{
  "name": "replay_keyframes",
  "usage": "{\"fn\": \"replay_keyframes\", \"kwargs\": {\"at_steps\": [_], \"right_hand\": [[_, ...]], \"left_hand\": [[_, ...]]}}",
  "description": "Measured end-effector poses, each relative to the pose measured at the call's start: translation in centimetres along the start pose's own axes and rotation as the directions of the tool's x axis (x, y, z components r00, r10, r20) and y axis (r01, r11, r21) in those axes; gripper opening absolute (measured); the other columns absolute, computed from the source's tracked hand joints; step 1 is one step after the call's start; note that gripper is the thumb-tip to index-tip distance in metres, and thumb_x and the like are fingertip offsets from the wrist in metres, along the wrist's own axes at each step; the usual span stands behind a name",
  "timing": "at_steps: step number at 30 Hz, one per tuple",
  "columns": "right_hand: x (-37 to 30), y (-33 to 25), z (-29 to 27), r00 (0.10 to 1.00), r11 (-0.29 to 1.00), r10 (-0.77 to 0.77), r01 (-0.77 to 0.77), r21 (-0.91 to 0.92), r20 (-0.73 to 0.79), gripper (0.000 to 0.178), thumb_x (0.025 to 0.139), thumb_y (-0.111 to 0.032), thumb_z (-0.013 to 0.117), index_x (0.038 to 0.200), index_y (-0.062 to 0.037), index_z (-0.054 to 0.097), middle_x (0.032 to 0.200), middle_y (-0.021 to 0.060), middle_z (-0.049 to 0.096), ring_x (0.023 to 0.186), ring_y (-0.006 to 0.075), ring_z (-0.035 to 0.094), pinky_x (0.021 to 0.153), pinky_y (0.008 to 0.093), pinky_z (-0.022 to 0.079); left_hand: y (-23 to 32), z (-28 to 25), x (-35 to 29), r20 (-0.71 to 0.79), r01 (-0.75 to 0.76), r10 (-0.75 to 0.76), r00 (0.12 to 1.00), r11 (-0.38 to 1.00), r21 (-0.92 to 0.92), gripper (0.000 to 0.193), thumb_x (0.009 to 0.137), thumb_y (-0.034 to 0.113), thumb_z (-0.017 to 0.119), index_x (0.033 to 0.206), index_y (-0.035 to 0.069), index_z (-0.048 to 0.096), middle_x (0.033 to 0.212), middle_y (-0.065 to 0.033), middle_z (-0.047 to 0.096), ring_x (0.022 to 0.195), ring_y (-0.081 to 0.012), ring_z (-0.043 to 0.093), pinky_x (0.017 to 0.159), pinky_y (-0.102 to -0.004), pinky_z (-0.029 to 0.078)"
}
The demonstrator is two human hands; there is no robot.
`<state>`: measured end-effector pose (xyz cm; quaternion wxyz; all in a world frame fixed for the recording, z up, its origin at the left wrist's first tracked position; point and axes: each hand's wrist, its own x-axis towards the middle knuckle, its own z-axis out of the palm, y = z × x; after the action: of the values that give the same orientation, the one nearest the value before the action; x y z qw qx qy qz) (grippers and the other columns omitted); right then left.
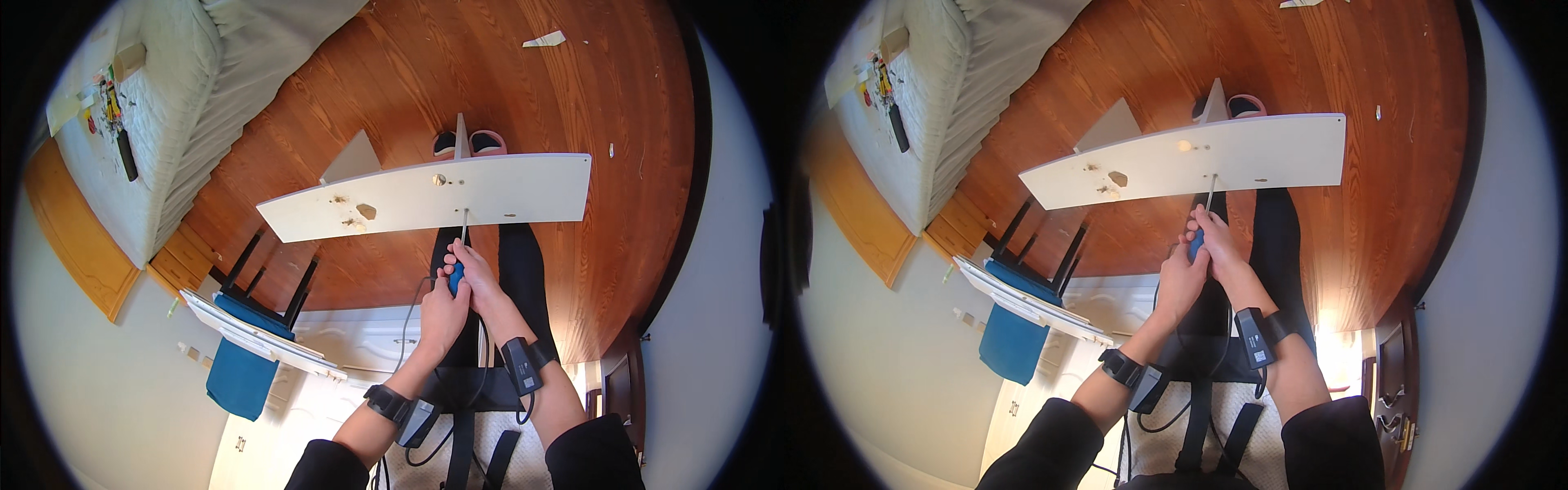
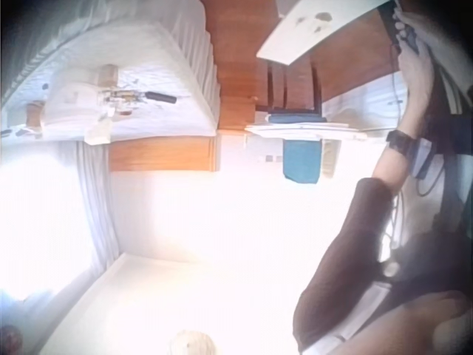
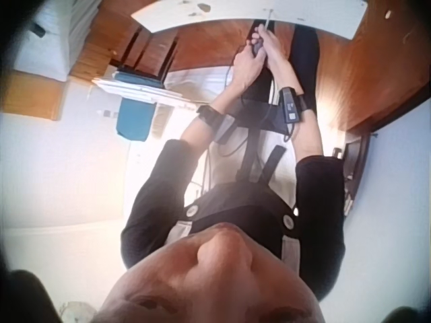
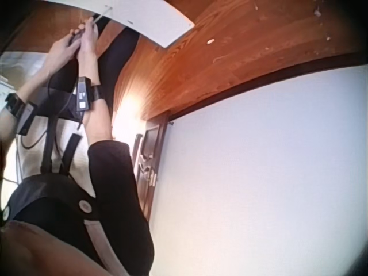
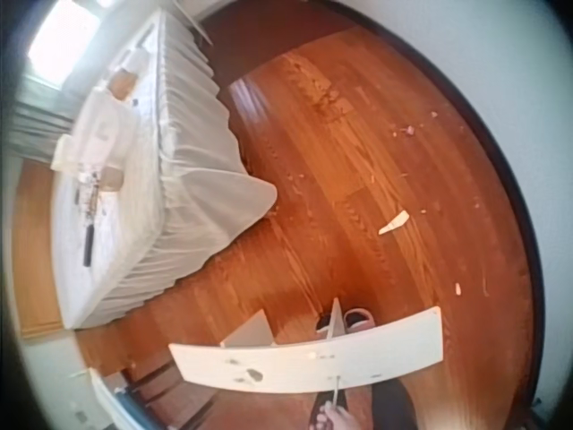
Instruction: The person uses a screwdriver to remove screws from a white board, then stacks the board with other boards on a chair. They then sit on the bed and gather small hardware items into a plastic bag.
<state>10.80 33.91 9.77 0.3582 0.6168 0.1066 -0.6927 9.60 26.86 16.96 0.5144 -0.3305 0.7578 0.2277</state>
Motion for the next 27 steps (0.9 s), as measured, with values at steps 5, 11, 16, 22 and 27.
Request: {"fn": "replay_keyframes", "kwargs": {"at_steps": [5, 11, 16, 22, 27], "right_hand": [[-0.2, -0.3, 0.1, 1.0, 1.0, -0.013, 0.014, -0.02, 0.01, 0.028, 0.095, -0.035, 0.057, 0.099, -0.0078, 0.049, 0.072, -0.0016, 0.047, 0.063, 0.0095, 0.048, 0.072, 0.0291, 0.05], [-0.2, -0.9, 0.3, 1.0, 0.999, -0.006, 0.006, -0.046, -0.015, 0.03, 0.095, -0.035, 0.058, 0.1, -0.0072, 0.049, 0.072, -0.0015, 0.047, 0.062, 0.0092, 0.048, 0.07, 0.028, 0.05], [-0.1, -0.7, 0.1, 0.999, 0.999, 0.003, -0.005, -0.036, -0.037, 0.03, 0.096, -0.035, 0.056, 0.1, -0.0058, 0.05, 0.074, -0.0007, 0.049, 0.062, 0.0094, 0.049, 0.07, 0.0287, 0.051], [-0.2, -0.2, 0.1, 0.999, 0.999, -0.035, 0.035, 0.041, 0.011, 0.03, 0.097, -0.035, 0.055, 0.1, -0.005, 0.052, 0.075, 0.0, 0.051, 0.063, 0.0099, 0.05, 0.074, 0.0306, 0.053], [-0.2, -0.1, 0.1, 0.999, 0.998, -0.05, 0.049, 0.048, 0.012, 0.03, 0.097, -0.035, 0.054, 0.1, -0.0043, 0.053, 0.074, 0.0001, 0.05, 0.064, 0.01, 0.05, 0.073, 0.0304, 0.053]], "left_hand": [[0.6, -0.6, 0.1, 0.073, 0.058, -0.049, 0.996, 0.989, -0.134, 0.041, 0.09, 0.034, 0.052, 0.093, -0.006, 0.058, 0.072, -0.0215, 0.063, 0.066, -0.0334, 0.062, 0.064, -0.0406, 0.048], [0.5, -0.3, 0.6, 0.298, 0.319, -0.185, 0.936, 0.8, -0.507, 0.034, 0.091, 0.032, 0.054, 0.081, -0.001, 0.054, 0.059, -0.0061, 0.055, 0.045, -0.0114, 0.05, 0.042, -0.0264, 0.038], [0.6, 0.0, 0.3, 0.036, 0.037, -0.033, 0.999, 0.992, -0.123, 0.036, 0.09, 0.031, 0.054, 0.092, -0.005, 0.059, 0.068, -0.0159, 0.063, 0.057, -0.0255, 0.063, 0.056, -0.0351, 0.05], [1.4, -0.7, -0.1, -0.044, -0.059, 0.069, 0.997, 0.979, 0.195, 0.051, 0.088, 0.043, 0.049, 0.097, -0.006, 0.061, 0.083, -0.0296, 0.065, 0.085, -0.0465, 0.063, 0.08, -0.0519, 0.049], [1.1, -0.8, 0.3, 0.063, 0.008, -0.007, 0.998, 1.0, -0.025, 0.042, 0.089, 0.036, 0.053, 0.091, -0.006, 0.06, 0.072, -0.0231, 0.065, 0.071, -0.0359, 0.066, 0.068, -0.0427, 0.051]]}}
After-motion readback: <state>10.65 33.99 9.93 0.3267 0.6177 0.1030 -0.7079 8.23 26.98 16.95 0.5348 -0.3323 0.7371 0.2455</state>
